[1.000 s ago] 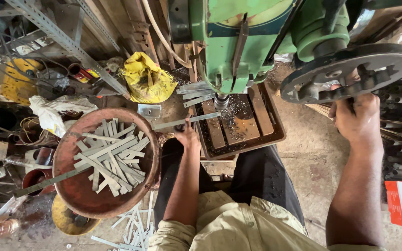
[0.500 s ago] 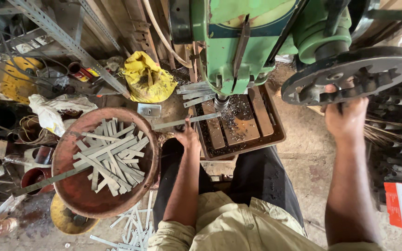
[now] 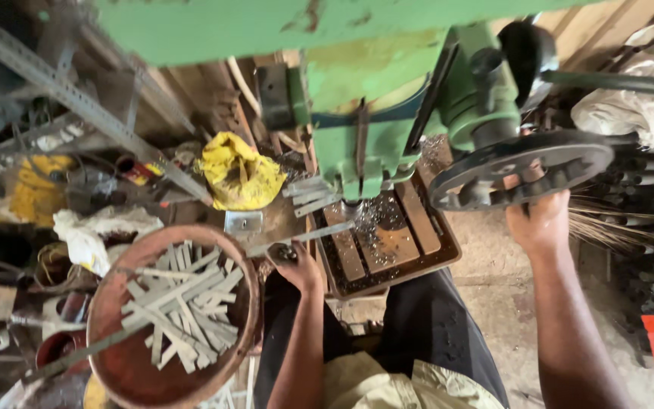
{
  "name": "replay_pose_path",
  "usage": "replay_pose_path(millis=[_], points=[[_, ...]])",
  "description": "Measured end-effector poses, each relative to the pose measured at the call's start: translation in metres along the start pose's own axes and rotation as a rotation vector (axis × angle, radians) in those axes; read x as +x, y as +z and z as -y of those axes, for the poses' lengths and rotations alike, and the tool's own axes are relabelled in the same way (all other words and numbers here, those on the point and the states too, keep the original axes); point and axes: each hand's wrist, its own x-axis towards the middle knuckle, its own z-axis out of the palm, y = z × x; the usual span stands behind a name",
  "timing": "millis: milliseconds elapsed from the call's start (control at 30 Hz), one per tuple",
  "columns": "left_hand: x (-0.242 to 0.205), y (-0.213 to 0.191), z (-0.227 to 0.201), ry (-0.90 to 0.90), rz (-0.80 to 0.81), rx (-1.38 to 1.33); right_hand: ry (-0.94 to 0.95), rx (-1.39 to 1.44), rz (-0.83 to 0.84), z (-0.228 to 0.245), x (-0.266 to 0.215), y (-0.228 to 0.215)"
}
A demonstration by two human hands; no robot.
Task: The person operates a drill press to drill holes into small metal bars. They pick up each bar from a nearby container, position it under the drill bit, and lower the drill to create a hole. After drilling, the person places the finished bar into a tray.
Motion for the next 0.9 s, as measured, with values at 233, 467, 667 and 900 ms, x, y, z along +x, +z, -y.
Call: replay_pose_path(millis=[233, 467, 667, 900], points=[[0.022, -0.005, -0.024, 0.556, 0.485, 1.029, 0.275, -0.056, 0.133, -0.021, -0.021, 0.002], [0.044, 0.004, -0.002, 0.789, 0.443, 0.854, 0.29, 0.015, 0.113, -0.04, -0.039, 0.006], [0.038, -0.007, -0.034, 0.499, 0.642, 0.979, 0.325, 0.027, 0.142, -0.04, -0.04, 0.005], [0.036, -0.012, -0.031, 0.579, 0.618, 0.872, 0.451, 0.035, 0.116, -0.023, -0.031, 0.005]])
